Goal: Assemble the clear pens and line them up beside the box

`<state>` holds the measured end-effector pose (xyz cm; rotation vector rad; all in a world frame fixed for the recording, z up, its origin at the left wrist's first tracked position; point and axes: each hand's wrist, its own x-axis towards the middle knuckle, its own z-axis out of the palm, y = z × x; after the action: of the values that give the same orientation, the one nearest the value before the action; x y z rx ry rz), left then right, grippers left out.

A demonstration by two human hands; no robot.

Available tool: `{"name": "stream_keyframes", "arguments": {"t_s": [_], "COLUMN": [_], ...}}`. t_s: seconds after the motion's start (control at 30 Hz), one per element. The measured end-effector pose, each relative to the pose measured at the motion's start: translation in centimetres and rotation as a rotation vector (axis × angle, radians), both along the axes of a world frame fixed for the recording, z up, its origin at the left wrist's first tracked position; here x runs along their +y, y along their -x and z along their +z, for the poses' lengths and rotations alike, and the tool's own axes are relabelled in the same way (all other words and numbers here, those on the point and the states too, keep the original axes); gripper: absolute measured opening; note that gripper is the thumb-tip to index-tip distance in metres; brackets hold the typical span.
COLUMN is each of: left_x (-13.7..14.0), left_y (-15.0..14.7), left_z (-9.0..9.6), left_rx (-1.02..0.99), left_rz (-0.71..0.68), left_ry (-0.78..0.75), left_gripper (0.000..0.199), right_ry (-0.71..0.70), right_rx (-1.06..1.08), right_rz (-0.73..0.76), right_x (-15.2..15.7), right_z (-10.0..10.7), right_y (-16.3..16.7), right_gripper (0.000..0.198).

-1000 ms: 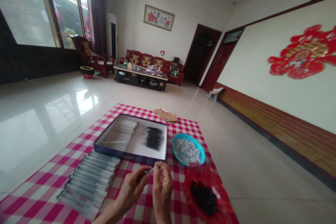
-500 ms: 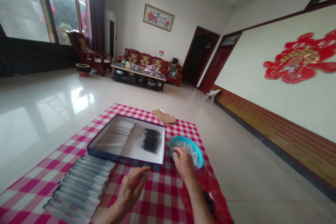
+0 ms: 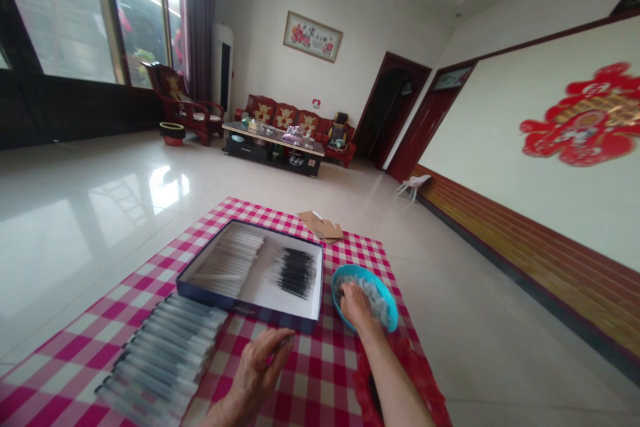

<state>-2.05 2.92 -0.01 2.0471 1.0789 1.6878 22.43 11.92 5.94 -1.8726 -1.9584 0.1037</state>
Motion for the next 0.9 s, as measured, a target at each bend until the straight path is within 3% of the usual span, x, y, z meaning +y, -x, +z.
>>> {"name": "stream_keyframes", "arguments": {"t_s": [0.13,0.3,0.4,0.57,0.73,0.9], "left_x": [-0.1,-0.1,-0.3,-0.5,-0.5,-0.6], "left_y": [0.1,0.2,0.2,0.2,-0.1,-0.1], "left_z": [0.1,0.4,0.4,-0.4,-1.4,-1.1], "left_rx": [-0.019,0.001,0.013,0.021,0.039,0.077], "left_rz": [-0.002,-0.037,-0.032,-0.025,0.028,0.039], "left_ry": [-0.029,0.018,0.027,0.008,-0.029,-0.008], "left_gripper": [0.017,0.021,0.026,0.025,0.023,0.022], "right_ry": [-0.083,-0.131,-0.052,-0.061,-0.047,0.002], "right_rx": [0.092,0.319,0.788,1.147,1.172,1.121], "right_rz": [0.022,0.045,0.026,-0.044,-0.152,-0.135], "right_x": [-1.3,-6.1,-9.3,-11.7,-12.2,-12.7], "right_z": [1.6,2.8,1.9,-1.0,-2.1,-2.2], "right_y": [0.8,4.1,7.0,10.0,10.3,10.6], "right_gripper": [0.018,0.032,0.035,0.034,0.043,0.044]}}
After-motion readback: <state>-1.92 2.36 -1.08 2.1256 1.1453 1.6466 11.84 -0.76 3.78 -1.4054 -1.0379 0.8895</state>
